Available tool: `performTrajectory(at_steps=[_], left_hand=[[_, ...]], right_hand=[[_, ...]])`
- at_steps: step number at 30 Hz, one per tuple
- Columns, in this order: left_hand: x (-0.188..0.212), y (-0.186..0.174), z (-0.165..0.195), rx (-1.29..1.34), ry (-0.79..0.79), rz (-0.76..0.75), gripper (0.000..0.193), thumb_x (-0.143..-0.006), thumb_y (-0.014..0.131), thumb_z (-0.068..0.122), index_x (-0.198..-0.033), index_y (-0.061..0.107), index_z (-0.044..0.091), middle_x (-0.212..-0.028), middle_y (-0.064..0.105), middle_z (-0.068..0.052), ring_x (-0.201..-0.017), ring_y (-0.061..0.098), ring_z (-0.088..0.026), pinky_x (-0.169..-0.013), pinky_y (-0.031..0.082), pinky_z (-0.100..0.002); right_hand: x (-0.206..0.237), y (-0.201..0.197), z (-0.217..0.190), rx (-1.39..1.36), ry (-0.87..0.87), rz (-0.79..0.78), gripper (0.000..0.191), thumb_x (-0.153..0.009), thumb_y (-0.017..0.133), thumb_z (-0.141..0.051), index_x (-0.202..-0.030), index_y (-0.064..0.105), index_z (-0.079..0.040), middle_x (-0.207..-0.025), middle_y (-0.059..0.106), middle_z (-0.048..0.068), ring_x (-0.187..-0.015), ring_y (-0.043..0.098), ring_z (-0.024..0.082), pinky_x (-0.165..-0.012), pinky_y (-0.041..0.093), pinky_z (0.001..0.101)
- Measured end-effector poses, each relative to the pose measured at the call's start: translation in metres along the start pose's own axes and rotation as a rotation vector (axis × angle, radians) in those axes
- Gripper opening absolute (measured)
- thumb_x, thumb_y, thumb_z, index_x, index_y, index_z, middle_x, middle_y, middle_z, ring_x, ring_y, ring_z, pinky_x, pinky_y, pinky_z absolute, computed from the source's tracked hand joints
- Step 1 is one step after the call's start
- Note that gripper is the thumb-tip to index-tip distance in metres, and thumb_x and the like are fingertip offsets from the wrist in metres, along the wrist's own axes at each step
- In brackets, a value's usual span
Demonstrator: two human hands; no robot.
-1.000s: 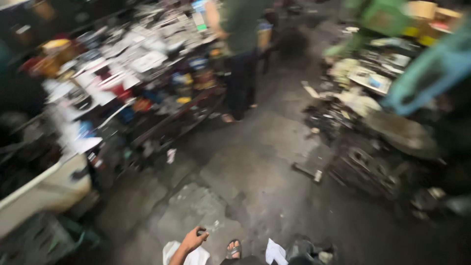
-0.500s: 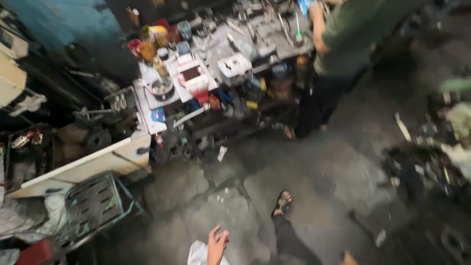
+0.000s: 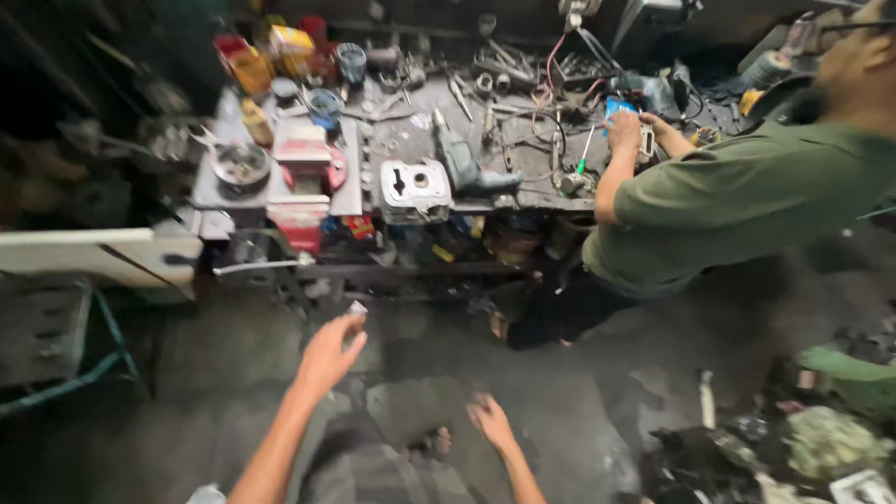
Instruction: The person holds a power drill with a grinding attachment against a cylinder head resting on the workbench and works the part for most of the episode. They then pick up a small box, walk across the workshop floor, and return to the bench, placing a hand on the cylinder head.
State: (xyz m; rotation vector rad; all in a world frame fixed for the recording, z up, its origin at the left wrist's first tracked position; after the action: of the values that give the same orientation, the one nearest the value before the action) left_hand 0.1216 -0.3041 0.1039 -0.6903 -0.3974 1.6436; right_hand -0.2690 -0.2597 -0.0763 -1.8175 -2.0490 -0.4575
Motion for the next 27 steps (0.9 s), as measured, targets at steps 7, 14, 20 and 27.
performTrajectory(at_steps=[7, 14, 20, 27], left_hand=[[-0.19, -0.001, 0.066, 0.104, 0.214, 0.126, 0.059, -0.082, 0.081, 0.031, -0.132, 0.06, 0.008, -0.138, 0.064, -0.012, -0.132, 0.057, -0.033, -0.114, 0.043, -0.042], [-0.341, 0.035, 0.011, -0.138, 0.027, -0.065, 0.131, -0.055, 0.098, 0.029, -0.157, 0.02, 0.006, -0.164, 0.017, -0.023, -0.15, 0.01, -0.051, -0.122, 0.018, -0.056], [-0.395, 0.037, -0.014, 0.043, -0.087, -0.246, 0.136, -0.048, 0.098, 0.031, -0.159, 0.023, 0.009, -0.169, 0.019, -0.013, -0.156, 0.009, -0.044, -0.124, 0.017, -0.059], [-0.408, 0.043, -0.047, 0.061, -0.189, -0.39, 0.131, -0.043, 0.1, 0.033, -0.153, 0.033, 0.01, -0.163, 0.028, -0.007, -0.152, 0.014, -0.042, -0.12, 0.009, -0.066]], right_hand=[[-0.189, 0.132, -0.215, 0.029, -0.572, -0.187, 0.067, -0.093, 0.071, -0.008, -0.151, 0.037, -0.002, -0.15, 0.048, 0.013, -0.138, 0.047, 0.019, -0.113, 0.039, 0.0336], [-0.352, 0.179, -0.237, 0.227, -0.367, -0.044, 0.04, -0.091, 0.072, -0.004, -0.129, 0.069, 0.006, -0.126, 0.077, 0.021, -0.116, 0.073, 0.028, -0.099, 0.059, 0.0372], [-0.404, 0.168, -0.182, 0.472, -0.37, -0.03, 0.052, -0.097, 0.059, -0.018, -0.145, 0.048, -0.003, -0.145, 0.057, 0.014, -0.132, 0.055, 0.025, -0.11, 0.045, 0.0404], [-0.42, 0.143, -0.114, 0.225, -0.037, -0.482, 0.061, -0.105, 0.048, -0.034, -0.157, 0.033, -0.006, -0.162, 0.037, 0.012, -0.147, 0.038, 0.026, -0.122, 0.029, 0.0433]])
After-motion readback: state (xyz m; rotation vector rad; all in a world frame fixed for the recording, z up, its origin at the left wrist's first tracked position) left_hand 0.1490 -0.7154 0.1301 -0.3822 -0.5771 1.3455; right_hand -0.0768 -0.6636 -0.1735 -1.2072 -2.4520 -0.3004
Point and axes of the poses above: each hand's wrist, its own x-axis away from the middle knuckle, its own y-axis out of the palm, z = x × y, the point moved 2 cm from there along -x, towards the middle knuckle
